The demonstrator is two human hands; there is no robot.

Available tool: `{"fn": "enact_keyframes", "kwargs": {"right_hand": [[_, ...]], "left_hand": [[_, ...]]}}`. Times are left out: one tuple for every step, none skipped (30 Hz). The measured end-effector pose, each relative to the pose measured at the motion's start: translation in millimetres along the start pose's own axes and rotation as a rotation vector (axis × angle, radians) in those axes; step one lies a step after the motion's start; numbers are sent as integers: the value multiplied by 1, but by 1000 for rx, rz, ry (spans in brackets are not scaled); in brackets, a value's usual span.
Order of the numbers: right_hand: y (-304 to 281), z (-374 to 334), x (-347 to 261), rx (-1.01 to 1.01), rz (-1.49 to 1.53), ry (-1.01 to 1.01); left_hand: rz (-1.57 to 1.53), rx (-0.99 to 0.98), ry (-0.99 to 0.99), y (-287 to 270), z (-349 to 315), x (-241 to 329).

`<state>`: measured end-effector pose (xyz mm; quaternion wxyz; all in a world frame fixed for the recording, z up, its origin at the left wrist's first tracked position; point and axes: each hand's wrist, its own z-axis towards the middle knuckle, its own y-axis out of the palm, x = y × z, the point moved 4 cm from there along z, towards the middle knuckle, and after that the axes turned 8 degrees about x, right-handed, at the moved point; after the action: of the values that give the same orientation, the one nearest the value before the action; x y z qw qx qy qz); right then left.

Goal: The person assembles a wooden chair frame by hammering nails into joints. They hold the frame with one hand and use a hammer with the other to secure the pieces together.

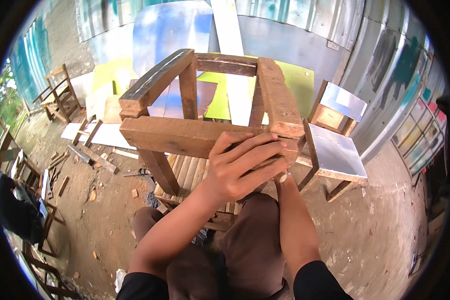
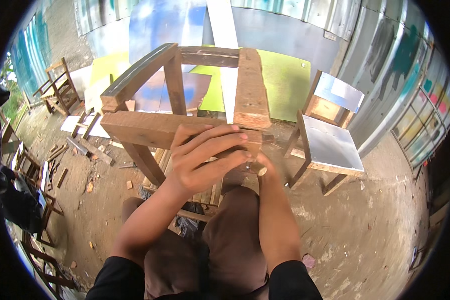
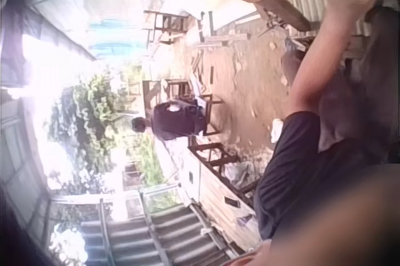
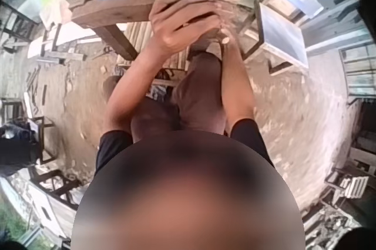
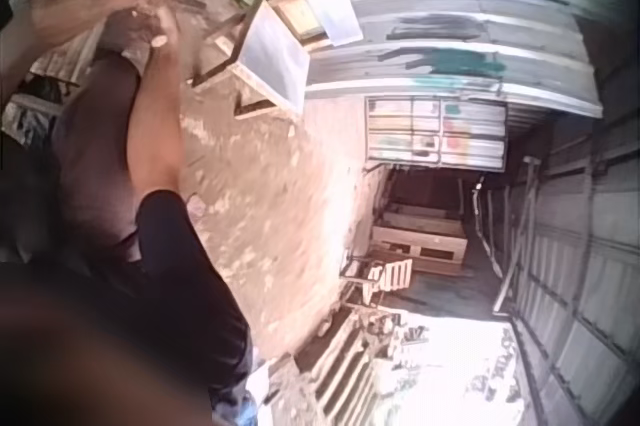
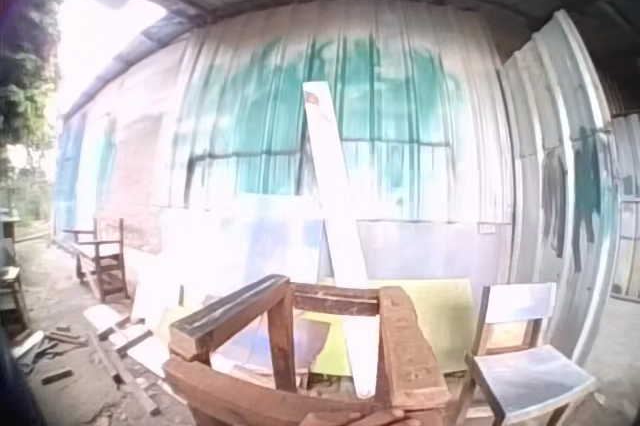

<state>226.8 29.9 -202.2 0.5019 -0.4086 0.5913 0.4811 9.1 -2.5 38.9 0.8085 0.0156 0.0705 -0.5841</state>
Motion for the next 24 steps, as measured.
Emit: {"fn": "enact_keyframes", "kwargs": {"right_hand": [[10, 37, -30, -22, -33, 63], [14, 39, -42, -82, -51, 43], [16, 43, -53, -107, -66, 6], [15, 39, -52, -35, -66, 87], [9, 31, -56, 69, -22, 57], [4, 20, -59, 134, 15, 31], [1, 10, -65, 177, 73, -21], [-4, -1, -73, 261, 88, -90], [-9, -16, -81, 370, 58, -109], [-12, -33, -93, 424, 66, -206], [-14, -51, -106, 446, 43, -310], [-12, -69, -114, 375, 150, -331], [-9, -88, -123, 280, 298, -392], [-4, -107, -126, 202, 305, -391], [2, -127, -128, 85, 357, -425], [5, -143, -123, 91, 421, -297], [9, -156, -119, 58, 503, -192], [12, -170, -131, 147, 32, -570], [18, -184, -139, 153, -195, -740], [23, -189, -146, 85, -261, -817], [31, -190, -151, -22, -338, -845], [34, -189, -162, 14, -441, -997], [41, -188, -169, 13, -574, -1141], [45, -183, -175, 27, -567, -1174]], "left_hand": [[-4, 0, 1, 0, 1, 1], [-3, -4, 0, -1, 2, 1], [1, -5, -4, -1, 3, 1], [0, -14, -3, -1, 3, 2], [1, -24, -3, -1, 3, 2], [9, -29, 2, -1, 3, 1], [7, -24, 12, -1, 3, 1], [12, -19, 24, -1, 3, 1], [25, -28, 34, 0, 2, 0], [29, -25, 38, -1, 2, 0], [36, -32, 45, -1, 1, -1], [40, -41, 51, 0, 1, -1], [45, -45, 53, 0, 0, -1], [49, -48, 56, 1, -1, -1], [53, -59, 57, 2, -1, -1], [50, -50, 56, 2, -1, -1], [50, -48, 57, 2, -1, -1], [50, -53, 55, 3, -1, 0], [46, -53, 61, 2, -1, 0], [45, -56, 67, 2, 0, 0], [44, -59, 70, 2, 0, 0], [38, -70, 72, 1, 0, 0], [37, -81, 73, 1, 1, 0], [37, -89, 72, 0, 1, 0]]}}
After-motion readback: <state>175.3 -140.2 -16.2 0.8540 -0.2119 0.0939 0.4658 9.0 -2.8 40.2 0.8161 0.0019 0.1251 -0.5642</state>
